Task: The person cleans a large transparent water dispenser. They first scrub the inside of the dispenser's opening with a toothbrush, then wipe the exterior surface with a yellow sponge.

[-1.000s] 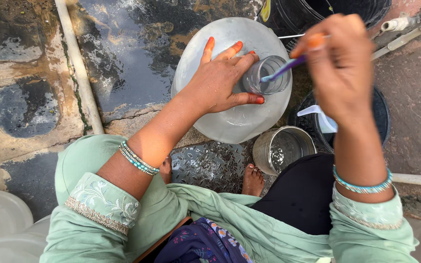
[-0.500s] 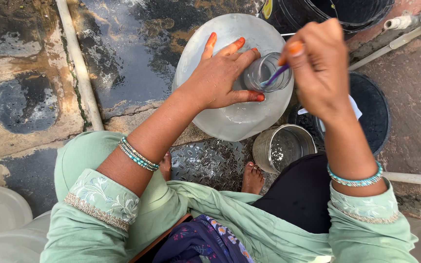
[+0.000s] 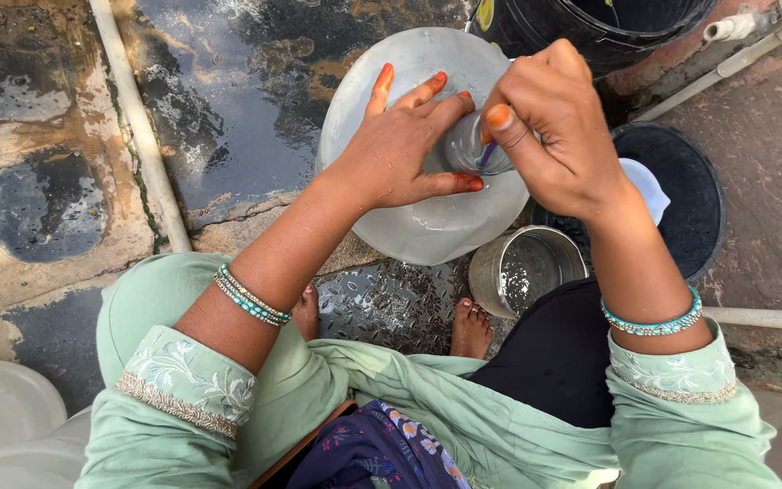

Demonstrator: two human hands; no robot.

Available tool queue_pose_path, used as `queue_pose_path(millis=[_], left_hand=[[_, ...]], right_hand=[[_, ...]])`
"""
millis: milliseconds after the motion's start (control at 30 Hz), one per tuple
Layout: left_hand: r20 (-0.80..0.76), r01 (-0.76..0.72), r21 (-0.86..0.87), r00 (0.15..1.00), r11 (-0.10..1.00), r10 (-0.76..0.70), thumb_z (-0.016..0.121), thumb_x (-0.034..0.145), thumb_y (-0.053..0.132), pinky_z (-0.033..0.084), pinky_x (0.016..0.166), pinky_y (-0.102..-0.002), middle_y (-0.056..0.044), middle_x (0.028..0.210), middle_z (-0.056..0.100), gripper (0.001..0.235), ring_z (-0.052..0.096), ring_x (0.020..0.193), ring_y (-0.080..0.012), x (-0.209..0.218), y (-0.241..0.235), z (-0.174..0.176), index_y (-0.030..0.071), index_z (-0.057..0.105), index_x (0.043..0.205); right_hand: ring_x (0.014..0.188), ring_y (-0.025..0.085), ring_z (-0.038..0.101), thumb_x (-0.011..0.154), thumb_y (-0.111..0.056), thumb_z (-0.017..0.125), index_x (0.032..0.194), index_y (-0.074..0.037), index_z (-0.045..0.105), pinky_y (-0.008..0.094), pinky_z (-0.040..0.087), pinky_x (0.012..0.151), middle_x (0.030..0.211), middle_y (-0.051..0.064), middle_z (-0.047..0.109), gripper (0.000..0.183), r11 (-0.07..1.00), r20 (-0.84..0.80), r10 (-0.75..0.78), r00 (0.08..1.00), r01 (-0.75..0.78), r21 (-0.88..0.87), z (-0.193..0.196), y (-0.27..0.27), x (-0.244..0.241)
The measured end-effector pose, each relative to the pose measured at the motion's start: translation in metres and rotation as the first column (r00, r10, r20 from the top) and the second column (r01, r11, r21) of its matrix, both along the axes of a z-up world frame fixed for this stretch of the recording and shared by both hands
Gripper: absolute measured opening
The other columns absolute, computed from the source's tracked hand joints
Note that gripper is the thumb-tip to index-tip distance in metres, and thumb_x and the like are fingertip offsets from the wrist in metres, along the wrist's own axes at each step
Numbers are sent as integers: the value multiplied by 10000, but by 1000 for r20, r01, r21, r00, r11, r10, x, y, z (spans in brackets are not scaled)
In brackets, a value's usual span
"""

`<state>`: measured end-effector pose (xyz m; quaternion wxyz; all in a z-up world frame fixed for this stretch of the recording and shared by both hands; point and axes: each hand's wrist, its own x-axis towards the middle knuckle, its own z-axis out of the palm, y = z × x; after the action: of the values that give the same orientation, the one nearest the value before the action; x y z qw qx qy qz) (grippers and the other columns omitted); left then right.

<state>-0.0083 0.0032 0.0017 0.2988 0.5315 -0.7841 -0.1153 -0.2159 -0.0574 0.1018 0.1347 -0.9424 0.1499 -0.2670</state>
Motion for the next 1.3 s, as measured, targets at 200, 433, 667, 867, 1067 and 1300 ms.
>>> queue_pose_path(millis=[200,433,667,867,1067,1300], left_hand=[[1,7,23,1000,1000,-7,773,789,679,1,1164,-706,-124,1424,605,887,337,1485,-349,2,-1,-2,127,498,1426],[41,33,3,999,999,-34,886,575,645,10,1177,-691,-128,1417,600,1139,357,1477,-352,0,4,6,75,454,1461],[-26,-109,-148,994,983,106,897,630,655,-45,1158,-705,-131,1197,690,943,486,1370,-376,-14,9,4,56,571,1281],[-87,42,-86,995,995,-50,880,687,464,122,1253,-632,-142,972,719,748,699,1013,-348,-3,4,11,63,567,1237],[-21,266,120,964,956,-265,923,625,398,186,1238,-600,-129,973,738,823,702,980,-377,16,2,27,75,534,1274],[-86,277,15,958,961,-275,994,535,452,145,1207,-620,-146,1079,713,1111,643,1148,-392,13,9,21,35,404,1380]], right_hand=[[863,168,484,1183,-509,423,837,-56,608,337,366,918,844,39,618,600,996,224,-85,971,77,42,53,36,-33],[938,235,484,1186,-397,458,839,-109,623,378,361,921,881,40,612,480,997,64,3,998,2,-83,14,10,-9],[867,228,498,1159,-406,453,845,-81,601,383,381,907,847,34,598,476,999,121,47,992,-48,6,31,22,-8],[862,226,499,1123,-398,442,812,-65,625,412,409,893,827,27,609,491,1000,227,5,974,-7,9,47,36,-12],[860,211,497,1151,-353,549,925,-92,715,340,407,820,857,25,645,383,982,70,52,996,-64,180,3,21,2],[861,200,507,1149,-297,564,889,-63,727,348,393,846,823,53,614,387,992,76,-92,993,86,89,17,28,-1]])
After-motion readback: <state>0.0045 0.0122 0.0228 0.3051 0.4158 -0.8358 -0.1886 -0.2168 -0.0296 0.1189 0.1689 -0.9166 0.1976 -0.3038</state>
